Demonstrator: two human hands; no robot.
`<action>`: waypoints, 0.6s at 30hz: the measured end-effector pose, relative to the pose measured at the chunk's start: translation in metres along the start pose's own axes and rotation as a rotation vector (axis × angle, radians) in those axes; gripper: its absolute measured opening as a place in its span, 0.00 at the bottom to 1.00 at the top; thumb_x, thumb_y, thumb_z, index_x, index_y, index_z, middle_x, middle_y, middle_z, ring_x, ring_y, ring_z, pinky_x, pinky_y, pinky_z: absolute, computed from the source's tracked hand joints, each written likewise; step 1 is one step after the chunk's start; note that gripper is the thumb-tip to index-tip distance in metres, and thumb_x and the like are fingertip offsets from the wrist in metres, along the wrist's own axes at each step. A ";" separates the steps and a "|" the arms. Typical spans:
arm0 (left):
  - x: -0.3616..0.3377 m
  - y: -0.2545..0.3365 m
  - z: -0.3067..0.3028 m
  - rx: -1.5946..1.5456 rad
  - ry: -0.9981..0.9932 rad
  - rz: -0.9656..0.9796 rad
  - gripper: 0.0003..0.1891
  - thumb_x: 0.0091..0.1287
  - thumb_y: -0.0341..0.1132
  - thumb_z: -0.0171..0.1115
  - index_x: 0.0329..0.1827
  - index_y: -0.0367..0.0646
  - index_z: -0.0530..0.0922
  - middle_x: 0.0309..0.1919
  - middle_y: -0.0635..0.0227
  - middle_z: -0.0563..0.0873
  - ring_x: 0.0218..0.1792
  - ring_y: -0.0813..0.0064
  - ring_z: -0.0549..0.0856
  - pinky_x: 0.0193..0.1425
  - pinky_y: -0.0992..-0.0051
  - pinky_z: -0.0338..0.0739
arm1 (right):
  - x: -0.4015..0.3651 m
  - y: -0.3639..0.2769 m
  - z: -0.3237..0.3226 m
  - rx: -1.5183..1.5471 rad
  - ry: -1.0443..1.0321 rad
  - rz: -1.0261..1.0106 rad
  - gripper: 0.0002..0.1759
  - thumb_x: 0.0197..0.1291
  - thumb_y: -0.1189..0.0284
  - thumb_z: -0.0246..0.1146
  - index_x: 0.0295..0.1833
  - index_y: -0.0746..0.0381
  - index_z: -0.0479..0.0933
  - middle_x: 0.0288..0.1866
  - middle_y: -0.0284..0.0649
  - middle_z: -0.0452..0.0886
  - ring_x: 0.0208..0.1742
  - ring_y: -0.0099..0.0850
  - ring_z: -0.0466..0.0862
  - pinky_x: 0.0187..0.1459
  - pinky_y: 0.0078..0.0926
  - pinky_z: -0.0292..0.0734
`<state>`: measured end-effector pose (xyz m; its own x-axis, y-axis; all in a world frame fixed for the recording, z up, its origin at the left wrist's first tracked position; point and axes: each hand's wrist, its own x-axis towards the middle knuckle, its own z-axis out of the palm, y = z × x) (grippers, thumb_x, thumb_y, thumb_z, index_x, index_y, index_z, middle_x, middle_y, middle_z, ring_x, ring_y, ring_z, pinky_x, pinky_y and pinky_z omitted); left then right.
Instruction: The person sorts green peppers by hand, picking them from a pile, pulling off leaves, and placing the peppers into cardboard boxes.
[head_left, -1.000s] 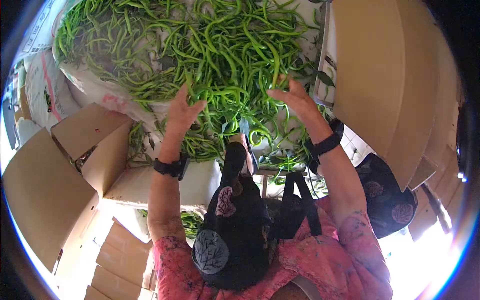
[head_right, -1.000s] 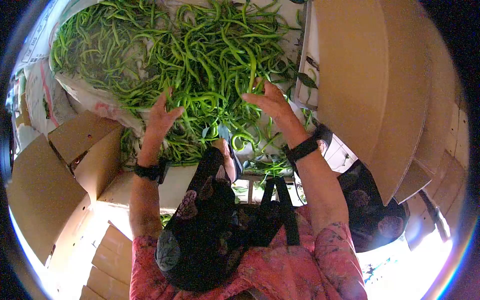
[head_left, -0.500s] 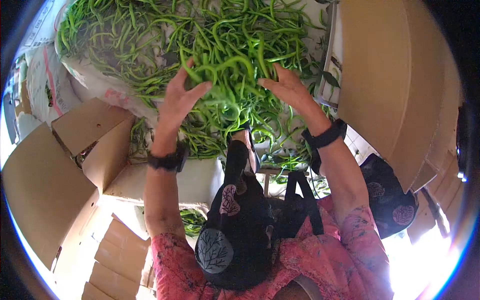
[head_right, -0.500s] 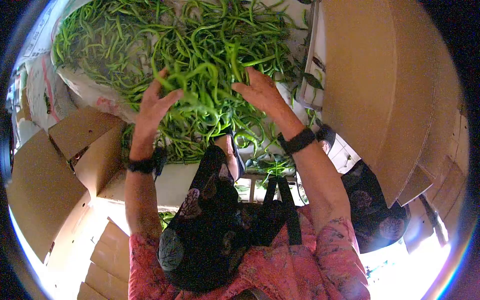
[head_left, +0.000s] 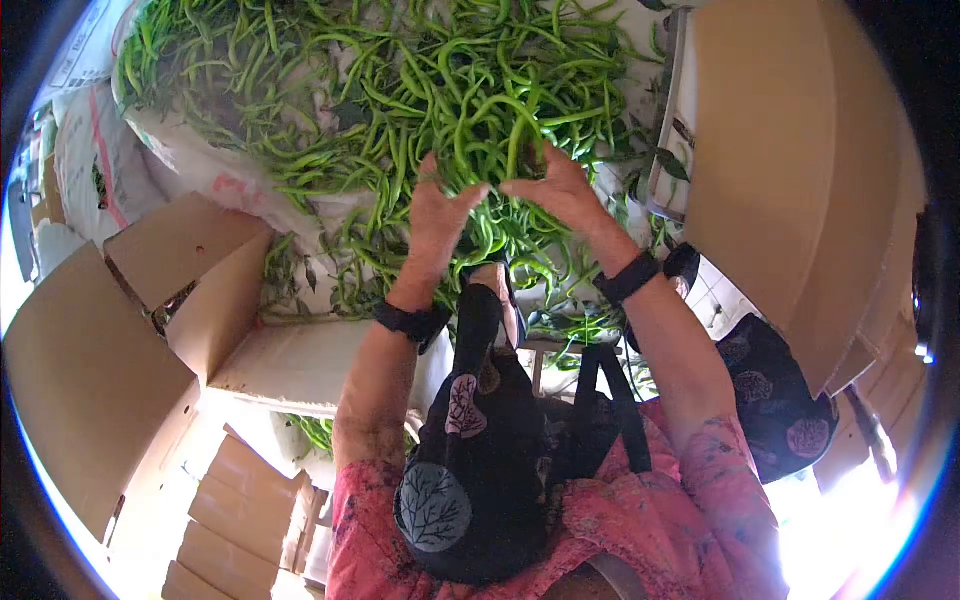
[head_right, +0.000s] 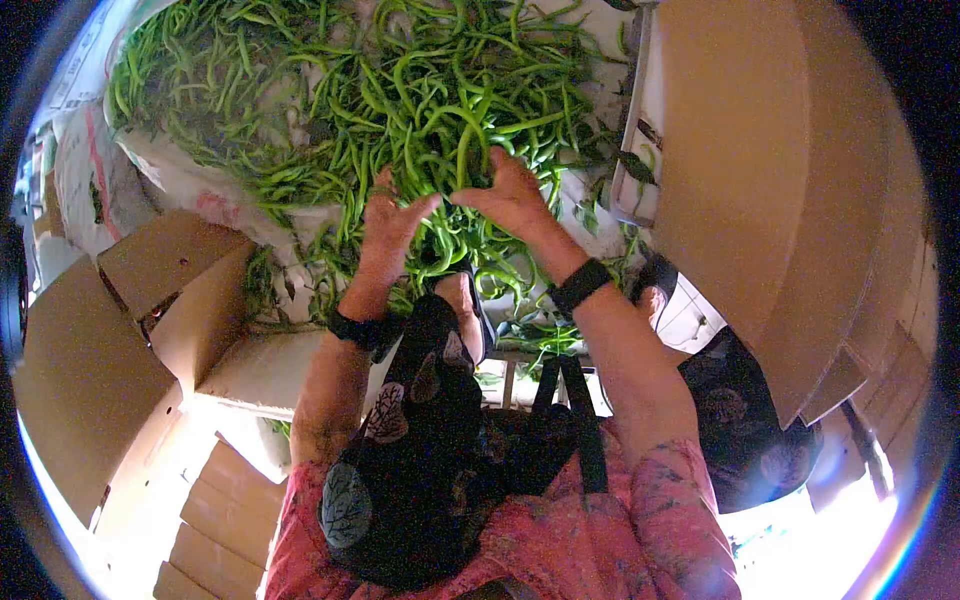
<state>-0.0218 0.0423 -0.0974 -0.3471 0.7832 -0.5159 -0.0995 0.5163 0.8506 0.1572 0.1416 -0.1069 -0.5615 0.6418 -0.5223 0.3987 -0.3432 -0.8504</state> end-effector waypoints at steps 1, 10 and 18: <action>-0.001 0.000 0.007 0.031 -0.053 -0.008 0.33 0.61 0.32 0.68 0.67 0.30 0.65 0.49 0.62 0.83 0.46 0.74 0.82 0.52 0.75 0.77 | 0.000 0.000 0.004 -0.062 0.032 -0.028 0.41 0.42 0.63 0.77 0.62 0.66 0.71 0.57 0.46 0.80 0.59 0.37 0.78 0.64 0.31 0.69; -0.006 0.037 0.009 -0.324 -0.088 0.056 0.40 0.64 0.33 0.65 0.74 0.30 0.52 0.57 0.57 0.78 0.54 0.69 0.80 0.60 0.73 0.73 | -0.024 -0.015 0.011 0.019 0.126 -0.065 0.31 0.54 0.73 0.64 0.64 0.67 0.65 0.50 0.47 0.82 0.54 0.40 0.81 0.59 0.35 0.73; -0.004 0.036 0.034 -0.112 -0.021 0.123 0.47 0.55 0.32 0.75 0.75 0.34 0.54 0.59 0.59 0.77 0.57 0.70 0.78 0.63 0.71 0.72 | -0.044 -0.030 0.007 0.169 -0.061 0.072 0.20 0.61 0.68 0.63 0.55 0.67 0.76 0.42 0.41 0.83 0.42 0.28 0.80 0.47 0.30 0.75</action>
<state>0.0079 0.0701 -0.0680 -0.3437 0.8456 -0.4084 -0.1616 0.3752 0.9128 0.1648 0.1189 -0.0593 -0.5811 0.5702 -0.5807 0.3152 -0.5001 -0.8066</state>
